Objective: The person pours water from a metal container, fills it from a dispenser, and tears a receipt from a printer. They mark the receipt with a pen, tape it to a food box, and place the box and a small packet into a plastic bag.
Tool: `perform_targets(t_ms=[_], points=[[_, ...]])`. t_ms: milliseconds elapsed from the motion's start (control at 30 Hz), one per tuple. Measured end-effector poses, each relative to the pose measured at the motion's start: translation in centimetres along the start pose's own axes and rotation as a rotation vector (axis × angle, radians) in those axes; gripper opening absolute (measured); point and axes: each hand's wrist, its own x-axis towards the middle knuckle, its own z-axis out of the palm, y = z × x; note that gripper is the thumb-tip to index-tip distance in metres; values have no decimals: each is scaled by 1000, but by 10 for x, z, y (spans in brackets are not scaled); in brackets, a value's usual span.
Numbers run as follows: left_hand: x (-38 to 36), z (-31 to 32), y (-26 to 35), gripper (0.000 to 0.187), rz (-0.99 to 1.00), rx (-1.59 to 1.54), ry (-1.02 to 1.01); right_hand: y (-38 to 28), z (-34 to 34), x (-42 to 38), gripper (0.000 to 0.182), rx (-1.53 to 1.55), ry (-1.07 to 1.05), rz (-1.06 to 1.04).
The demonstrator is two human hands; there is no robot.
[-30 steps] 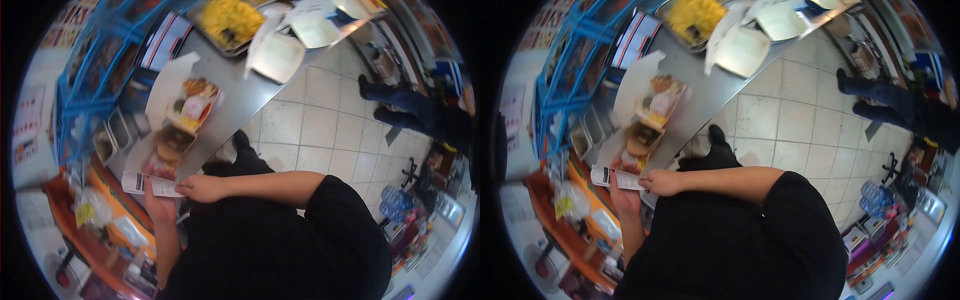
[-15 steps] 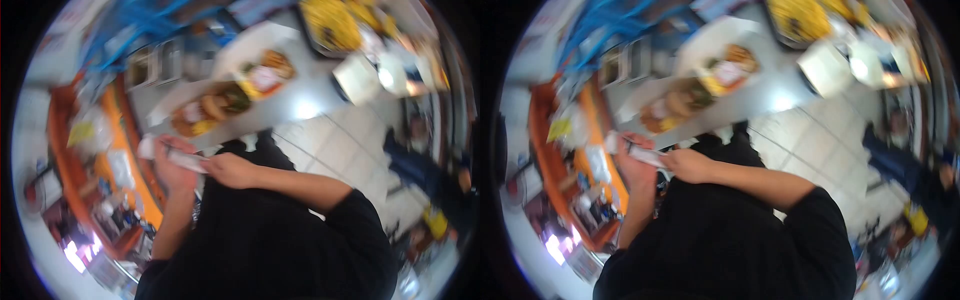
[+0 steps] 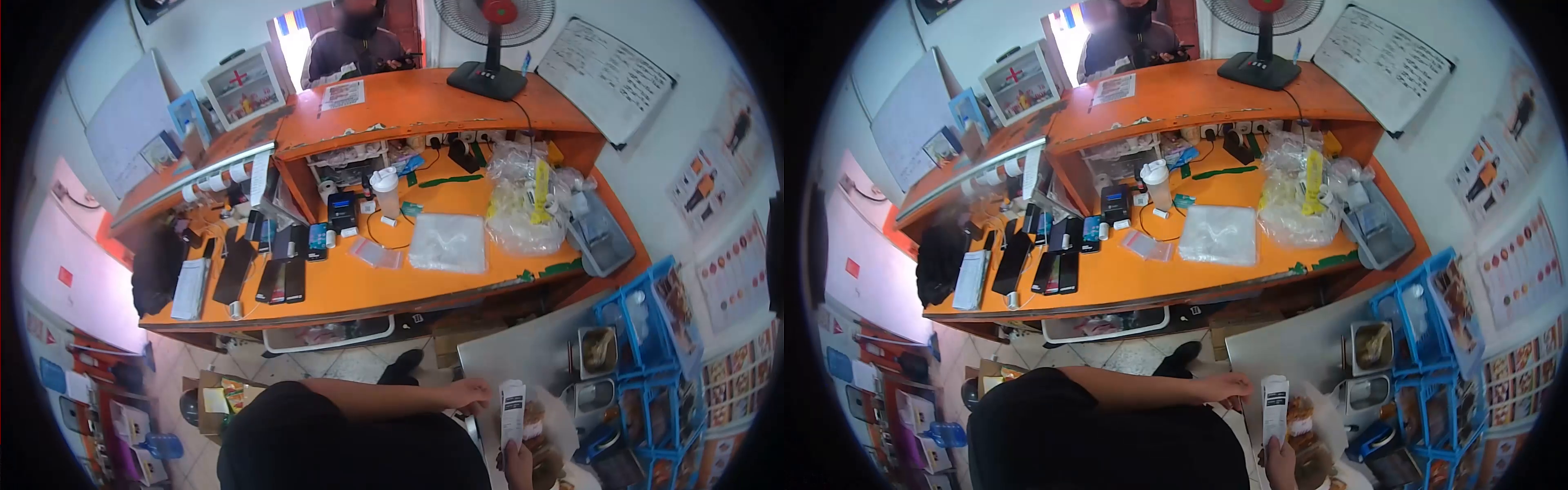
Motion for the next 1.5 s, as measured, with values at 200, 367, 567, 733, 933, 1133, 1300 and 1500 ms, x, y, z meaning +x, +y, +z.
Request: perform_targets(t_ms=[200,367,567,733,933,1133,1300,1500], points=[[4,-114,25,36,79,46,68,-101,79,86,28,200,132,13],[-9,-165,106,49,139,-12,137,-170,168,152,31,164,119,-91],[-2,-201,133,36,331,-73,228,-216,220,151,33,82,69,-85],[1,-211,132,36,304,85,114,-182,209,148,32,199,34,-105],[-3,-198,150,39,333,179,46,-202,211,153,29,242,167,-68],[12,-187,148,33,299,-22,37,-193,202,138,26,240,213,-66],[17,-191,132,31,334,-93,54,-183,202,125,27,262,124,-12],[28,-202,137,32,317,-228,17,-199,205,121,37,33,202,2]])
